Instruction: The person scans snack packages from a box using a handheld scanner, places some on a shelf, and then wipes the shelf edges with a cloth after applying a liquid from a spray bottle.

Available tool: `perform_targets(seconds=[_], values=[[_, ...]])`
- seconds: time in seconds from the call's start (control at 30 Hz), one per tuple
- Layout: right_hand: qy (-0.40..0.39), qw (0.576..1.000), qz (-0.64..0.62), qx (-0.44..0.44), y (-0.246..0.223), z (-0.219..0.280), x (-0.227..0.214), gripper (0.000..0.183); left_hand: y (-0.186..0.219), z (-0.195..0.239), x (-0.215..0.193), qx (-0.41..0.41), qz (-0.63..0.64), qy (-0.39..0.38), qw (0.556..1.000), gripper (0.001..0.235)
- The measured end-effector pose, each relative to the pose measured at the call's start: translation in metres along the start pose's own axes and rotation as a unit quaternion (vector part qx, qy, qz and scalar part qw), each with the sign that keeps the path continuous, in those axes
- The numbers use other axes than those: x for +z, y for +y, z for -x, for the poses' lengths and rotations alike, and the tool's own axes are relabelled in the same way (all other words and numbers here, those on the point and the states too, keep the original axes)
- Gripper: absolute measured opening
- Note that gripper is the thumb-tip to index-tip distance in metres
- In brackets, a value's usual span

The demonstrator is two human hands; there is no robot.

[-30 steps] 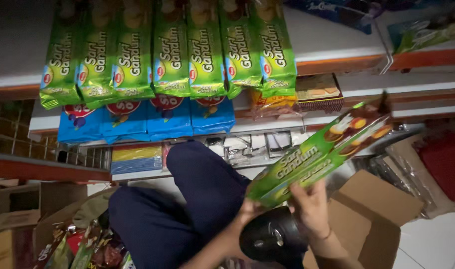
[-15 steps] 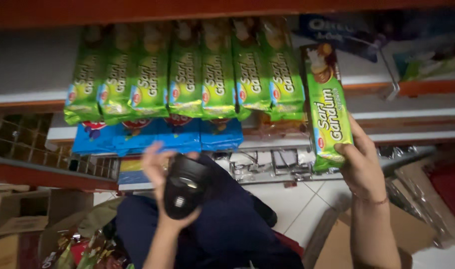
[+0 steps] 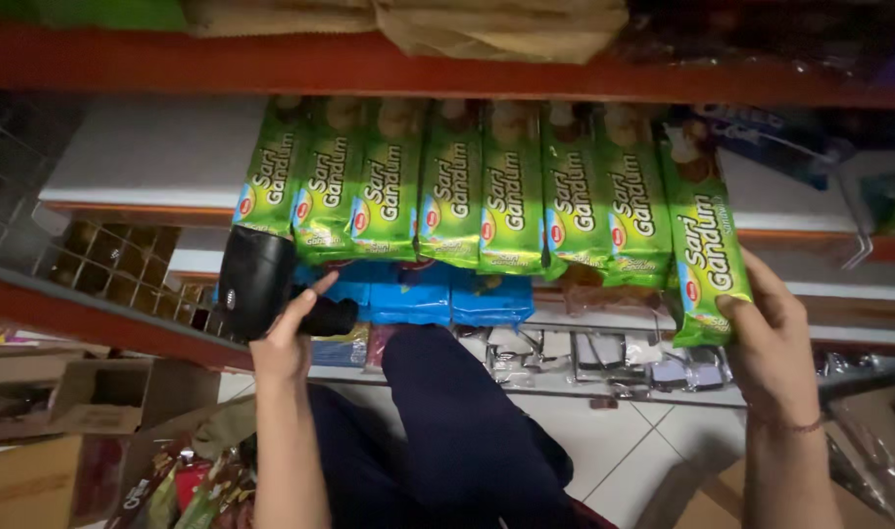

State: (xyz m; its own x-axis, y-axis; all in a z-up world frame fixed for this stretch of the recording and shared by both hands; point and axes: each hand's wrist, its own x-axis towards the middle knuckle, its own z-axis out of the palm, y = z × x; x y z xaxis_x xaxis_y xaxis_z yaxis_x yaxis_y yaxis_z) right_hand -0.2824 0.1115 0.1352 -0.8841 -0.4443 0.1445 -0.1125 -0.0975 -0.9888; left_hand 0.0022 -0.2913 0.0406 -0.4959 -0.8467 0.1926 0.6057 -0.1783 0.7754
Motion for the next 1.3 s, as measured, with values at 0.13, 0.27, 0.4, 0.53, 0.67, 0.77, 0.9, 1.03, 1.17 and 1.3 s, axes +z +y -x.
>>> perform_targets(seconds=[0.13, 0.27, 0.4, 0.53, 0.67, 0.77, 0.9, 1.03, 1.17, 1.3], values=[[-0.009, 0.999, 0.033, 0.024, -0.006, -0.002, 0.003, 0.059, -0.011, -0.003, -0.008, 0.058, -0.025, -0.006, 0.998, 0.065], [-0.011, 0.997, 0.065, 0.026, -0.007, -0.004, 0.005, 0.061, -0.009, 0.003, -0.008, 0.057, -0.063, 0.021, 0.996, 0.068], [-0.028, 0.998, 0.043, 0.024, -0.002, -0.007, 0.001, 0.063, 0.006, 0.011, 0.007, 0.072, -0.06, 0.0, 0.996, 0.071], [-0.042, 0.997, 0.052, 0.028, 0.01, -0.016, -0.008, 0.062, 0.011, 0.019, 0.02, 0.106, -0.072, -0.004, 0.992, 0.073], [-0.066, 0.997, 0.026, 0.03, 0.028, -0.024, -0.012, 0.062, 0.008, 0.026, 0.03, 0.111, -0.1, 0.028, 0.988, 0.074], [-0.058, 0.997, -0.037, 0.026, 0.035, -0.026, -0.006, 0.062, 0.012, 0.026, 0.033, 0.095, -0.057, 0.02, 0.994, 0.074], [-0.011, 0.998, 0.043, -0.039, 0.029, -0.037, 0.002, 0.05, 0.013, 0.026, 0.029, 0.094, -0.053, 0.015, 0.994, 0.072], [-0.012, 1.0, -0.022, -0.011, 0.029, -0.046, 0.007, 0.043, -0.001, 0.028, 0.015, 0.129, -0.117, 0.027, 0.984, 0.068], [-0.011, 0.99, 0.107, -0.093, 0.029, -0.053, 0.005, 0.038, -0.005, 0.029, 0.007, 0.132, -0.118, 0.024, 0.984, 0.068], [-0.007, 0.947, 0.251, -0.198, 0.04, -0.054, 0.003, 0.029, -0.012, 0.042, 0.01, 0.121, -0.124, 0.055, 0.983, 0.069]])
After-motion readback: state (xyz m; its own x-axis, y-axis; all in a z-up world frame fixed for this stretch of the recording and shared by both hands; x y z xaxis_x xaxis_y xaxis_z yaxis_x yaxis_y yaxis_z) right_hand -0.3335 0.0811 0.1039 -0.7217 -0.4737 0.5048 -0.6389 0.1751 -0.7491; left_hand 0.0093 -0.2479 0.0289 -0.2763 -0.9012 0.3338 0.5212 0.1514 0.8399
